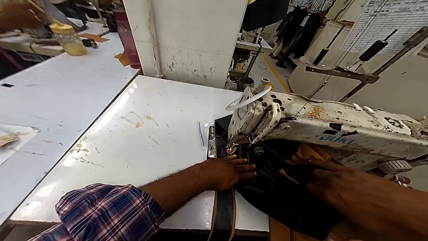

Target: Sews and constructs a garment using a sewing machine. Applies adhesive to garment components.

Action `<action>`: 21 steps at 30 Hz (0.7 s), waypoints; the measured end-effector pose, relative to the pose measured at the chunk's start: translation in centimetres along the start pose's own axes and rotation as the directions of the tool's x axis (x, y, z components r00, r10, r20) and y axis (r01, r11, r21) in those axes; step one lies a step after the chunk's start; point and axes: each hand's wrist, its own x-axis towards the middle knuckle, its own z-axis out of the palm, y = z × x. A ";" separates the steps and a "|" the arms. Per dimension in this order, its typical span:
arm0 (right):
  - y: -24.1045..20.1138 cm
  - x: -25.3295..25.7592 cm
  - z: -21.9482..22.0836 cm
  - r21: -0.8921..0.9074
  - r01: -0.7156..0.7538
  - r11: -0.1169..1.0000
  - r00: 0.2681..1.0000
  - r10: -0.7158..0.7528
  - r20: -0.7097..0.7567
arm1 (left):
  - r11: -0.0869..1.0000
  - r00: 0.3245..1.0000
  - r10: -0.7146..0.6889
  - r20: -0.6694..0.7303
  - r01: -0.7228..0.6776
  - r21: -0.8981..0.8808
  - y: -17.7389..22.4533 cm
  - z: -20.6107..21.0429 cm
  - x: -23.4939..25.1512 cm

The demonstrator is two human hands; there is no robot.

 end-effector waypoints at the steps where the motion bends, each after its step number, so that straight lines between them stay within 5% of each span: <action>1: -0.2 0.2 0.7 -0.095 0.054 0.994 0.989 -0.067 -0.135 | 1.000 1.000 -0.009 0.010 0.009 -0.007 0.0 0.0 0.0; 3: -1.5 0.8 1.2 -0.252 0.111 0.961 0.872 -0.216 -0.439 | 1.000 1.000 -0.024 0.009 0.024 -0.011 0.1 0.0 0.1; 6: -6.5 -0.2 -1.2 -0.313 0.082 0.946 0.789 -0.254 -0.560 | 0.996 0.999 -0.049 0.003 0.049 -0.074 0.3 0.0 0.3; 10: -10.2 0.2 1.2 -0.143 0.067 0.987 0.863 -0.129 -0.489 | 0.996 0.991 0.029 -0.132 -0.039 -0.074 -0.6 1.0 0.3; 14: -7.3 -0.3 2.6 0.272 -0.049 0.961 0.931 0.143 -0.336 | 0.970 0.923 0.052 -0.380 -0.137 -0.199 -0.8 2.2 -1.8; 21: -3.0 -1.2 0.8 0.615 0.047 0.787 0.999 -0.040 -0.025 | 0.904 0.930 0.002 -0.367 -0.159 -0.396 2.0 2.9 -5.5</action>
